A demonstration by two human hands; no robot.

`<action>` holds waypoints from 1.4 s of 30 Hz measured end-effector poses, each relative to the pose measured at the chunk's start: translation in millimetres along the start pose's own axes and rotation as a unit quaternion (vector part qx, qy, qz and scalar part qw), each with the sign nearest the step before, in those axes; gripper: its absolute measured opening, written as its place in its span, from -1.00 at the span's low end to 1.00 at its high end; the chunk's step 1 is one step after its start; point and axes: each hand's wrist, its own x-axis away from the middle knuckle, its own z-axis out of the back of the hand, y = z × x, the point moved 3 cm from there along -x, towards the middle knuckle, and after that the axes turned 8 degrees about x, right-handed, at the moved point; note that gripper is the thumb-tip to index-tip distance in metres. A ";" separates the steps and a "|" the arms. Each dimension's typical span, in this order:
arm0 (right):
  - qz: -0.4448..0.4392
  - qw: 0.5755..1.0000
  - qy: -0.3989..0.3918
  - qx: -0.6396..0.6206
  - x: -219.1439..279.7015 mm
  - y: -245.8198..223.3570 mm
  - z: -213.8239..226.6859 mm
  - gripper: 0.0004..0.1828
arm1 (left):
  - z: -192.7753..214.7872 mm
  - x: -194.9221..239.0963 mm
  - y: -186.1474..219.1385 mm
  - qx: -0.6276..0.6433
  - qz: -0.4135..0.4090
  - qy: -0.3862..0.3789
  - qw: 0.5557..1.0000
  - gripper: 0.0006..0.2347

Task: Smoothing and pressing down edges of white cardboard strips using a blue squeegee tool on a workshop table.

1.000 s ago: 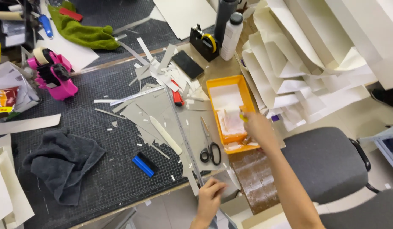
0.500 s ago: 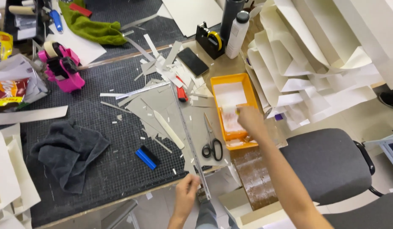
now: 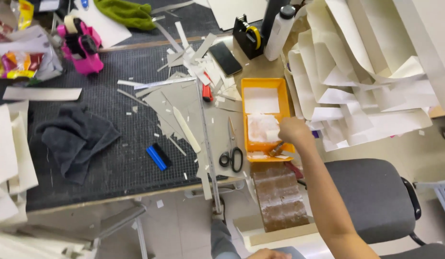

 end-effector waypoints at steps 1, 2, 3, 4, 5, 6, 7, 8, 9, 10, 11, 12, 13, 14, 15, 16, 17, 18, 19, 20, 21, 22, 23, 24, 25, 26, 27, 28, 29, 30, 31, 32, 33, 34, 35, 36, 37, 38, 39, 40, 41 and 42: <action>-0.001 1.000 0.028 -0.013 -8.1 -0.3 -4.3 -0.76 | -24.1 1.4 19.8 -0.136 0.193 0.190 0.953 -0.66; 0.001 0.998 0.054 -0.024 -14.3 -0.8 -11.3 -0.75 | -56.7 12.5 37.3 -0.247 0.376 0.356 0.819 -0.51; 0.013 0.999 0.051 -0.015 -33.3 7.0 -21.3 -0.75 | -38.6 3.6 9.8 -0.234 0.372 0.360 0.823 -0.51; 0.032 0.990 0.115 -0.081 -52.8 14.6 -25.4 -0.68 | -21.9 -12.2 -14.7 -0.224 0.281 0.348 0.866 -0.36; 0.051 0.972 0.176 -0.149 -71.4 21.7 -29.6 -0.61 | -6.3 -27.4 -39.2 -0.212 0.187 0.334 0.899 -0.21; 0.068 0.973 0.175 -0.136 -65.7 37.4 -43.4 -0.61 | 6.6 -50.3 -62.3 -0.197 0.174 0.342 0.902 -0.21; 0.095 0.937 0.239 -0.236 -58.5 55.1 -53.0 -0.59 | 21.5 -71.3 -84.6 -0.013 0.077 0.420 0.904 -0.27; 0.123 0.889 0.289 -0.333 -49.0 71.4 -67.9 -0.46 | 32.1 -91.5 -114.8 0.180 -0.024 0.476 0.861 -0.31; 0.144 0.894 0.279 -0.321 -9.5 71.4 -71.0 -0.46 | 25.1 -106.0 -107.9 0.203 -0.037 0.478 0.854 -0.31; 0.198 0.837 0.258 -0.441 31.2 76.2 -78.6 -0.76 | 20.0 -117.0 -103.8 0.278 -0.132 0.515 0.800 -0.44; 0.242 0.765 0.226 -0.553 71.8 83.6 -85.1 -0.71 | 15.7 -126.0 -100.5 0.348 -0.223 0.546 0.729 -0.57; 0.260 0.769 0.212 -0.545 83.4 95.1 -108.3 -0.71 | 22.2 -140.7 -104.7 0.364 -0.235 0.547 0.716 -0.57; 0.295 0.751 0.153 -0.570 94.6 106.2 -130.3 -0.83 | 28.8 -151.1 -105.7 0.365 -0.291 0.561 0.684 -0.55; 0.322 0.729 0.094 -0.597 106.1 115.8 -151.9 -0.83 | 37.6 -154.8 -105.4 0.358 -0.341 0.574 0.652 -0.50; 0.334 0.730 0.080 -0.591 114.2 127.0 -167.3 -0.83 | 45.2 -161.1 -114.1 0.368 -0.348 0.578 0.639 -0.50; 0.367 0.756 0.052 -0.540 122.5 136.7 -182.4 -0.75 | 54.1 -165.1 -120.8 0.373 -0.374 0.588 0.612 -0.50; 0.400 0.777 0.023 -0.486 130.1 146.7 -196.9 -0.61 | 63.1 -168.4 -126.9 0.376 -0.399 0.598 0.584 -0.49; 0.410 0.776 0.016 -0.479 150.2 150.2 -188.5 -0.61 | 51.6 -162.7 -126.3 0.383 -0.406 0.599 0.574 -0.49; 0.429 0.820 0.045 -0.375 170.4 152.7 -180.3 -0.53 | 40.4 -154.9 -125.4 0.359 -0.400 0.631 0.560 -0.48; 0.442 0.853 0.075 -0.267 192.0 156.3 -174.3 -0.42 | 28.4 -147.1 -126.8 0.334 -0.391 0.661 0.546 -0.47; 0.450 0.851 0.069 -0.261 193.2 160.9 -181.5 -0.42 | 27.0 -145.7 -132.0 0.341 -0.394 0.663 0.537 -0.47; 0.458 0.858 0.086 -0.217 195.9 166.2 -190.3 -0.51 | 25.4 -142.6 -137.3 0.322 -0.406 0.674 0.526 -0.48; 0.464 0.862 0.103 -0.173 198.3 171.1 -198.7 -0.59 | 23.9 -139.2 -142.2 0.303 -0.417 0.686 0.514 -0.49; 0.468 0.861 0.101 -0.170 204.0 175.2 -198.6 -0.59 | 21.3 -140.2 -144.0 0.307 -0.419 0.686 0.510 -0.49; 0.460 0.872 0.114 -0.119 209.2 179.0 -198.7 -0.60 | 18.7 -140.7 -145.1 0.311 -0.434 0.677 0.506 -0.49; 0.450 0.881 0.128 -0.068 214.0 183.5 -198.8 -0.61 | 16.8 -142.1 -145.7 0.315 -0.449 0.667 0.503 -0.50; 0.452 0.880 0.128 -0.065 215.8 185.3 -198.4 -0.61 | 20.2 -145.2 -148.4 0.318 -0.451 0.667 0.501 -0.50; 0.437 0.890 0.134 -0.009 216.3 185.2 -198.1 -0.62 | 24.6 -145.5 -148.8 0.318 -0.469 0.657 0.497 -0.50; 0.419 0.896 0.141 0.047 216.9 184.9 -197.6 -0.63 | 28.9 -145.5 -149.2 0.317 -0.487 0.647 0.493 -0.50; 0.423 0.894 0.141 0.049 216.4 178.5 -198.2 -0.63 | 54.7 -155.9 -162.3 0.320 -0.489 0.647 0.489 -0.50; 0.434 0.885 0.154 0.069 216.8 171.3 -198.7 -0.63 | 80.9 -167.2 -173.6 0.322 -0.507 0.619 0.507 -0.50; 0.445 0.876 0.167 0.087 218.2 162.5 -199.3 -0.62 | 107.0 -175.9 -184.7 0.323 -0.524 0.589 0.524 -0.50; 0.448 0.874 0.167 0.088 216.8 143.8 -205.8 -0.62 | 112.6 -176.2 -185.9 0.324 -0.526 0.590 0.520 -0.50; 0.470 0.859 0.182 0.086 216.3 126.1 -212.2 -0.60 | 118.2 -179.0 -186.0 0.318 -0.536 0.577 0.527 -0.51; 0.491 0.844 0.197 0.084 215.7 108.5 -218.4 -0.57 | 123.9 -181.8 -185.7 0.312 -0.546 0.564 0.535 -0.52; 0.493 0.843 0.200 0.084 212.5 84.0 -222.0 -0.57 | 122.7 -179.6 -181.4 0.311 -0.549 0.564 0.533 -0.52; 0.503 0.835 0.208 0.078 210.2 59.2 -224.9 -0.57 | 121.3 -177.4 -176.7 0.303 -0.548 0.566 0.536 -0.53; 0.512 0.828 0.215 0.073 209.1 36.5 -229.3 -0.58 | 118.1 -177.7 -174.8 0.298 -0.547 0.568 0.538 -0.54; 0.514 0.827 0.215 0.074 217.5 26.2 -225.6 -0.58 | 121.4 -177.0 -176.7 0.299 -0.548 0.568 0.536 -0.54; 0.524 0.821 0.217 0.064 225.9 16.6 -220.8 -0.60 | 124.9 -177.5 -176.4 0.300 -0.554 0.560 0.538 -0.55; 0.533 0.815 0.218 0.055 234.1 7.1 -215.8 -0.62 | 128.4 -178.1 -175.9 0.302 -0.559 0.552 0.539 -0.56; 0.533 0.816 0.218 0.056 231.7 20.5 -217.4 -0.62 | 128.4 -181.8 -177.1 0.303 -0.560 0.551 0.540 -0.56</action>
